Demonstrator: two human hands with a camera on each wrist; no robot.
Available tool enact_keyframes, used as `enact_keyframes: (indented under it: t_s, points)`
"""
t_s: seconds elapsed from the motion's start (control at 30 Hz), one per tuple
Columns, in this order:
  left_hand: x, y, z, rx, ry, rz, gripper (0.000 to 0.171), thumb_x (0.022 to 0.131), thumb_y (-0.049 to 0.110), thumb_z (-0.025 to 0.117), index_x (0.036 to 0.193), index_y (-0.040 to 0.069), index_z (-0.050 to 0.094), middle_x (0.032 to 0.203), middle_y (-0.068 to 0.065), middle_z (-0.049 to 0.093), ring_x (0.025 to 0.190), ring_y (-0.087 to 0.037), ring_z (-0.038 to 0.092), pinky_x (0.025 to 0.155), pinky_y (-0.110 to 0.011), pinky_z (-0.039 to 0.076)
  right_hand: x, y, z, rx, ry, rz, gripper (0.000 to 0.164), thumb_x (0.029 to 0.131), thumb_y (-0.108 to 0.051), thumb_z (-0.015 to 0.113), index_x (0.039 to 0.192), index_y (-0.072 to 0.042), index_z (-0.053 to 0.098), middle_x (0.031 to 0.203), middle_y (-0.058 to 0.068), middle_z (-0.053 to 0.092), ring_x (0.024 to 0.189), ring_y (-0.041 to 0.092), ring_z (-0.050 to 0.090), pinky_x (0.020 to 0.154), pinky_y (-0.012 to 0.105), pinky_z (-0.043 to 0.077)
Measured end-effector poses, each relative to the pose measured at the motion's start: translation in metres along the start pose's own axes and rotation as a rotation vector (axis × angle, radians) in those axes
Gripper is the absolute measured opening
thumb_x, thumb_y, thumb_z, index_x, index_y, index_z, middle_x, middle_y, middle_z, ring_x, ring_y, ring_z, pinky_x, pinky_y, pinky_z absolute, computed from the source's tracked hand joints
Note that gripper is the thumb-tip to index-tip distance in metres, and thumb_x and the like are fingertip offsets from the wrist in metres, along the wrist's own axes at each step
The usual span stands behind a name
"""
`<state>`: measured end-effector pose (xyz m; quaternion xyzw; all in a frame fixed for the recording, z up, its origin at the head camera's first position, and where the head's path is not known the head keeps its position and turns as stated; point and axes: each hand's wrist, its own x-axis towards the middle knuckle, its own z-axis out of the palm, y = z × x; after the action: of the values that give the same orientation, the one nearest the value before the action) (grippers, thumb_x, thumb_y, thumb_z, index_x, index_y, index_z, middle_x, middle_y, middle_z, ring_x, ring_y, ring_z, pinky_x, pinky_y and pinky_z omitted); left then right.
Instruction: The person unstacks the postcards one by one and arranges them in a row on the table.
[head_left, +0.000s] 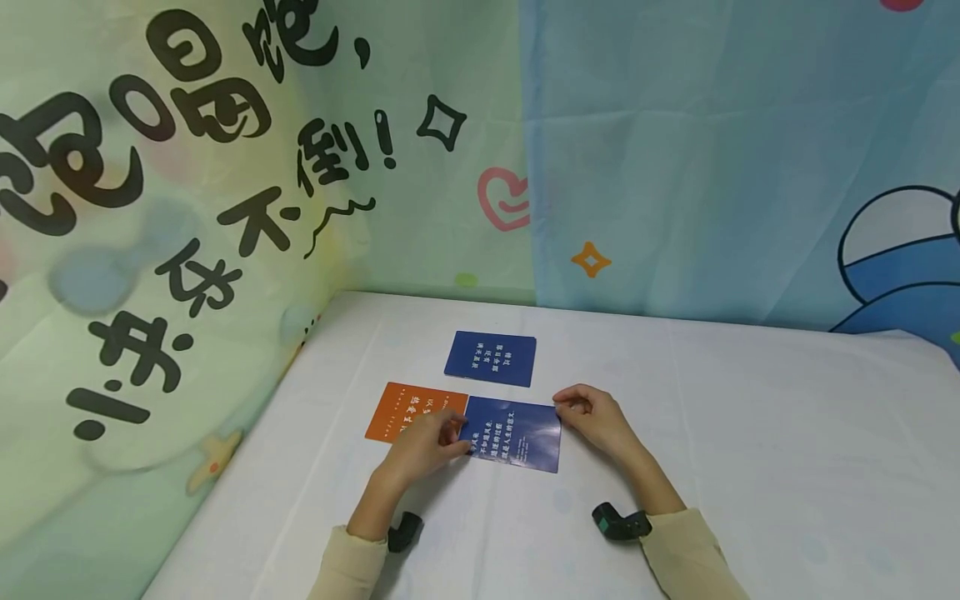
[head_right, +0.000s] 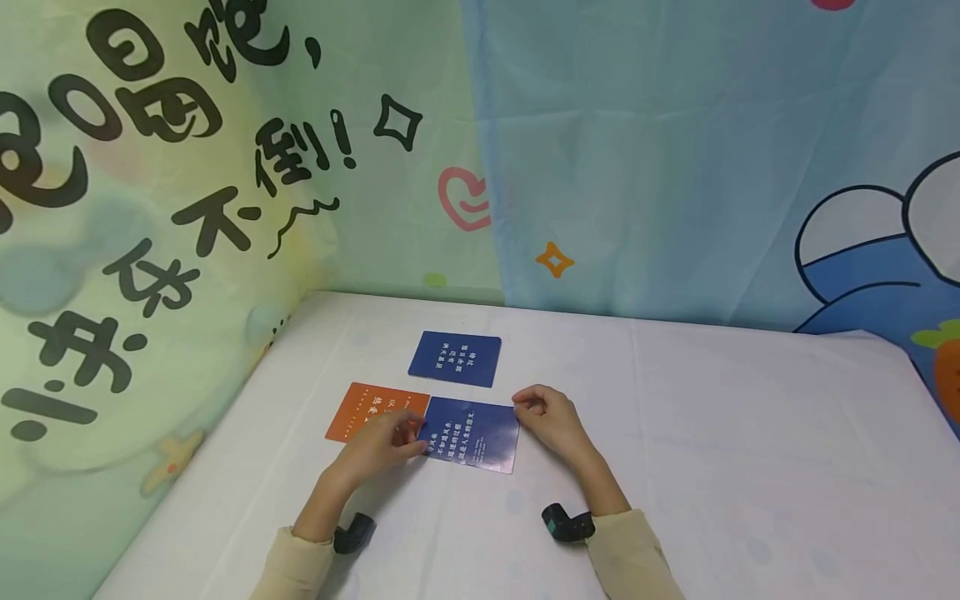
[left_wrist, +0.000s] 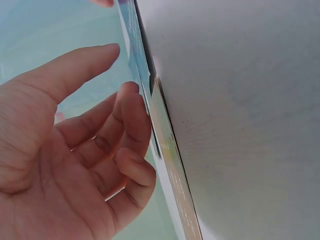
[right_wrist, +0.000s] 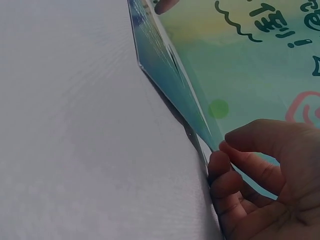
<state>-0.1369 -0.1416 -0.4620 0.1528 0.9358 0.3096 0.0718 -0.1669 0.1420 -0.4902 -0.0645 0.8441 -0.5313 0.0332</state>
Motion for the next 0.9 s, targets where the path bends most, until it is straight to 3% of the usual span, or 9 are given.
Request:
enact_keyframes:
  t_s: [0.43,0.63,0.9]
  points:
    - [0.006,0.006,-0.004,-0.092,0.082,0.003,0.037,0.088,0.017,0.072,0.118,-0.002,0.063,0.082,-0.001,0.057,0.070,-0.012,0.052,0.057,-0.023,0.045,0.003,-0.001,0.002,0.000,0.025,0.006,0.018,0.091,-0.006,0.063,0.106,0.003,0.067,0.086,0.009,0.065,0.064,0.011,0.053,0.059,0.022,0.043]
    - [0.009,0.008,-0.004,-0.098,0.102,-0.013,0.039,0.088,0.018,0.073,0.121,0.001,0.063,0.086,-0.003,0.059,0.069,-0.013,0.053,0.055,-0.022,0.045,0.006,-0.003,0.001,-0.013,0.048,0.006,0.017,0.091,-0.006,0.063,0.105,0.003,0.067,0.089,0.011,0.064,0.065,0.010,0.052,0.059,0.022,0.043]
    - [0.014,0.008,-0.004,-0.094,0.120,-0.031,0.035,0.088,0.018,0.073,0.119,0.004,0.064,0.089,-0.003,0.058,0.076,-0.016,0.052,0.061,-0.022,0.045,0.010,-0.003,-0.004,-0.009,0.040,0.010,0.019,0.091,-0.005,0.063,0.107,0.004,0.067,0.090,0.013,0.065,0.068,0.011,0.052,0.061,0.022,0.043]
